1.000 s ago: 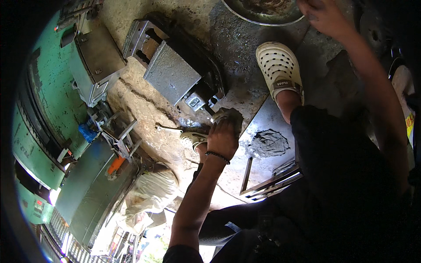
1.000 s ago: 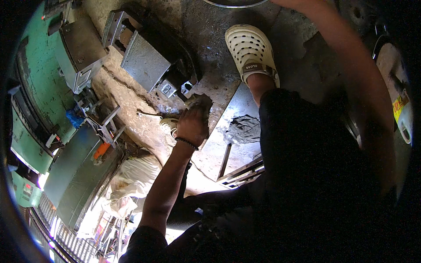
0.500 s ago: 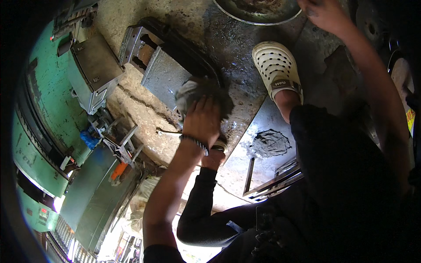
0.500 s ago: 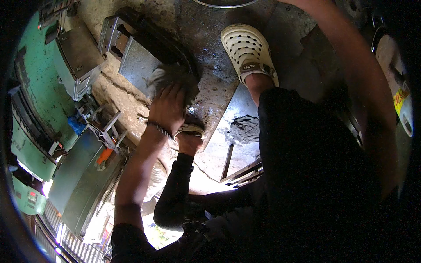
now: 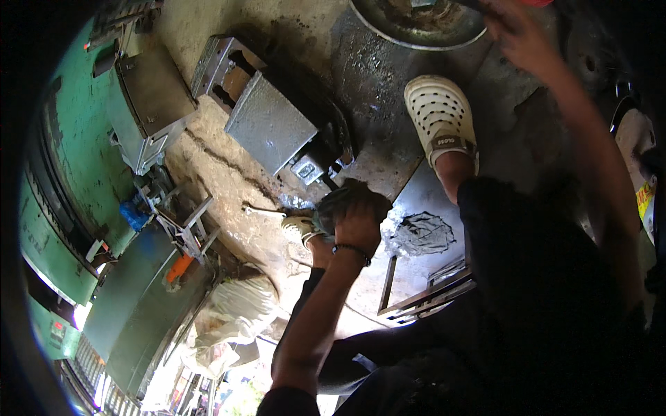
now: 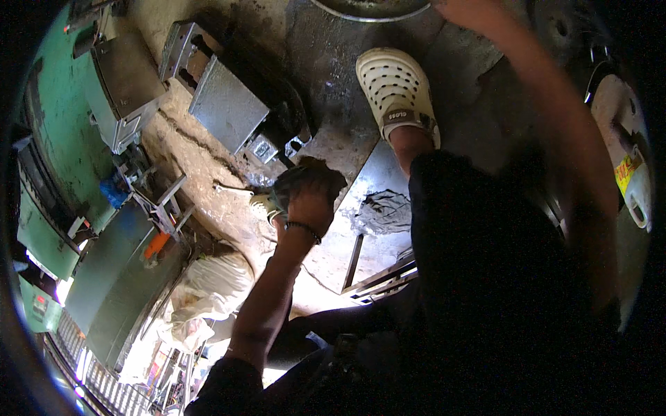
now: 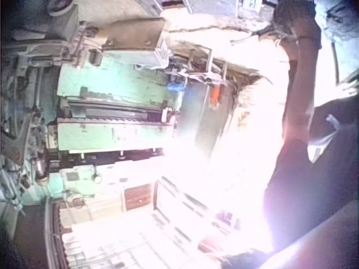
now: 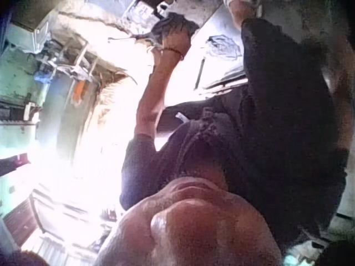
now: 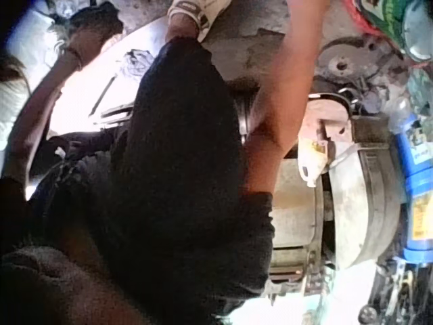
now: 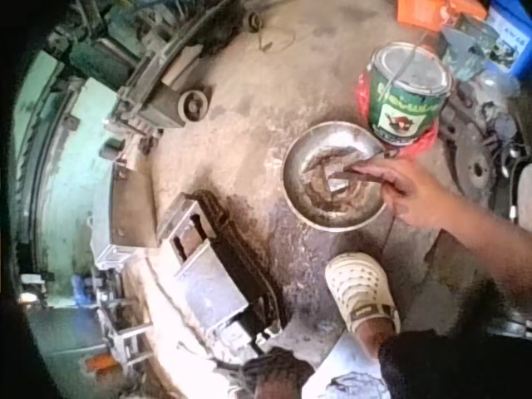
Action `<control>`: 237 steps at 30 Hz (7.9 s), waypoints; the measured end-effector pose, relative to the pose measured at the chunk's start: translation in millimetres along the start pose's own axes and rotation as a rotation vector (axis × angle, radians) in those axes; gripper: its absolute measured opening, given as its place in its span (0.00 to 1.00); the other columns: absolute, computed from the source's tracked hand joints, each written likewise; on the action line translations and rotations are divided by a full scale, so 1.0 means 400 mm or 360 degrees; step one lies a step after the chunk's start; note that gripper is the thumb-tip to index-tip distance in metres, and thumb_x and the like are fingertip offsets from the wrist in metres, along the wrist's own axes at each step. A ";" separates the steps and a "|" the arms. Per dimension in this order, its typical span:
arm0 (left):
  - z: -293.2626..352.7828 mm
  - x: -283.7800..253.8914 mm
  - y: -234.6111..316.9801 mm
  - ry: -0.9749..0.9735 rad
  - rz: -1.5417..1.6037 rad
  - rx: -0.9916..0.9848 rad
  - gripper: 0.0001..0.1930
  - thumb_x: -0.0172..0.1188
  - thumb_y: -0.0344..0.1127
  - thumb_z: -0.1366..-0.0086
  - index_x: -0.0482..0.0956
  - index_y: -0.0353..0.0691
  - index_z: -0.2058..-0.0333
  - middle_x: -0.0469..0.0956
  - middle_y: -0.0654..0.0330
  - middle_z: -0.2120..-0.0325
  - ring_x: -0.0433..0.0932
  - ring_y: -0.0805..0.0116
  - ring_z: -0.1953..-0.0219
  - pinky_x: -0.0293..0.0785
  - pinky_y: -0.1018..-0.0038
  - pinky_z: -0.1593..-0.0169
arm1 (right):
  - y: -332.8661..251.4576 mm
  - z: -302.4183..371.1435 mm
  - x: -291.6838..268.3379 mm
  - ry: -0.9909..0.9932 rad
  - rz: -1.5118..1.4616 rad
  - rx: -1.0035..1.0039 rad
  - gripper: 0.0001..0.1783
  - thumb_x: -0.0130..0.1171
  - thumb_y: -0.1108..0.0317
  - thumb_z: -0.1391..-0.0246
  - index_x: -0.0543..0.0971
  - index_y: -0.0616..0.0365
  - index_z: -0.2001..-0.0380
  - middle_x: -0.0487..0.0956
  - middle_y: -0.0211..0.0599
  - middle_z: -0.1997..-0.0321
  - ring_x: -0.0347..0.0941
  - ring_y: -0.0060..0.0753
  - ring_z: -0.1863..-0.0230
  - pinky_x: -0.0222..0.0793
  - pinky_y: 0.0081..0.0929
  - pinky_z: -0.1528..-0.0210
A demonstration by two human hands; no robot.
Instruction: The person sits on the floor of a workshop and uses a cloth to wipe and clean a rectangular metal part. They repeatedly rub the surfaces and edges of the object, occasionally repositioning it to access different sides.
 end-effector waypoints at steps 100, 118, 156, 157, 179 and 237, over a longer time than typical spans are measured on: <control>-0.180 -0.192 -0.594 0.2177 0.0873 -0.1176 0.28 0.53 0.52 0.33 0.70 0.40 0.42 0.67 0.48 0.39 0.68 0.47 0.40 0.67 0.53 0.41 | -0.363 0.814 0.980 -0.1983 0.0838 -0.0372 0.13 0.59 0.62 0.51 0.79 0.55 0.62 0.76 0.43 0.56 0.73 0.39 0.51 0.63 0.46 0.48; -0.189 -0.187 -0.599 0.2144 0.0874 -0.1263 0.25 0.54 0.52 0.34 0.75 0.41 0.45 0.69 0.47 0.41 0.69 0.47 0.40 0.69 0.55 0.41 | -0.255 0.292 0.605 0.0111 -0.0305 0.0852 0.09 0.57 0.72 0.44 0.77 0.66 0.61 0.79 0.51 0.62 0.77 0.37 0.61 0.71 0.32 0.58; -0.193 -0.200 -0.596 0.2025 0.0941 -0.1245 0.21 0.52 0.45 0.35 0.75 0.43 0.47 0.71 0.46 0.44 0.72 0.46 0.44 0.71 0.55 0.44 | -0.286 0.131 0.795 -0.1247 0.0463 -0.0082 0.27 0.60 0.64 0.46 0.73 0.60 0.43 0.82 0.54 0.66 0.81 0.53 0.65 0.78 0.46 0.61; -0.194 -0.200 -0.597 0.2040 0.0940 -0.1231 0.21 0.52 0.45 0.34 0.75 0.43 0.47 0.71 0.46 0.44 0.72 0.46 0.43 0.71 0.55 0.44 | -0.261 0.158 0.787 -0.1291 0.0326 0.0129 0.28 0.60 0.65 0.46 0.72 0.57 0.41 0.81 0.53 0.66 0.80 0.52 0.67 0.76 0.45 0.62; -0.195 -0.189 -0.601 0.1965 0.0891 -0.1328 0.26 0.50 0.52 0.34 0.72 0.41 0.44 0.70 0.48 0.43 0.74 0.45 0.45 0.73 0.52 0.47 | -0.277 0.168 0.857 -0.0862 0.0332 0.0420 0.38 0.60 0.64 0.45 0.60 0.51 0.32 0.81 0.51 0.68 0.79 0.55 0.63 0.76 0.48 0.59; -0.190 -0.200 -0.591 0.2003 0.0901 -0.1299 0.24 0.50 0.49 0.34 0.73 0.40 0.46 0.72 0.46 0.46 0.74 0.44 0.46 0.73 0.53 0.47 | -0.278 0.142 0.836 -0.1067 0.0030 0.0595 0.42 0.64 0.63 0.48 0.58 0.48 0.31 0.81 0.57 0.62 0.78 0.62 0.59 0.75 0.50 0.56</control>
Point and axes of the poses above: each hand's wrist, its own z-axis away from the middle knuckle, its own x-axis out of the palm, y = z × x, the point moved 6 cm from there along -z, towards the middle knuckle
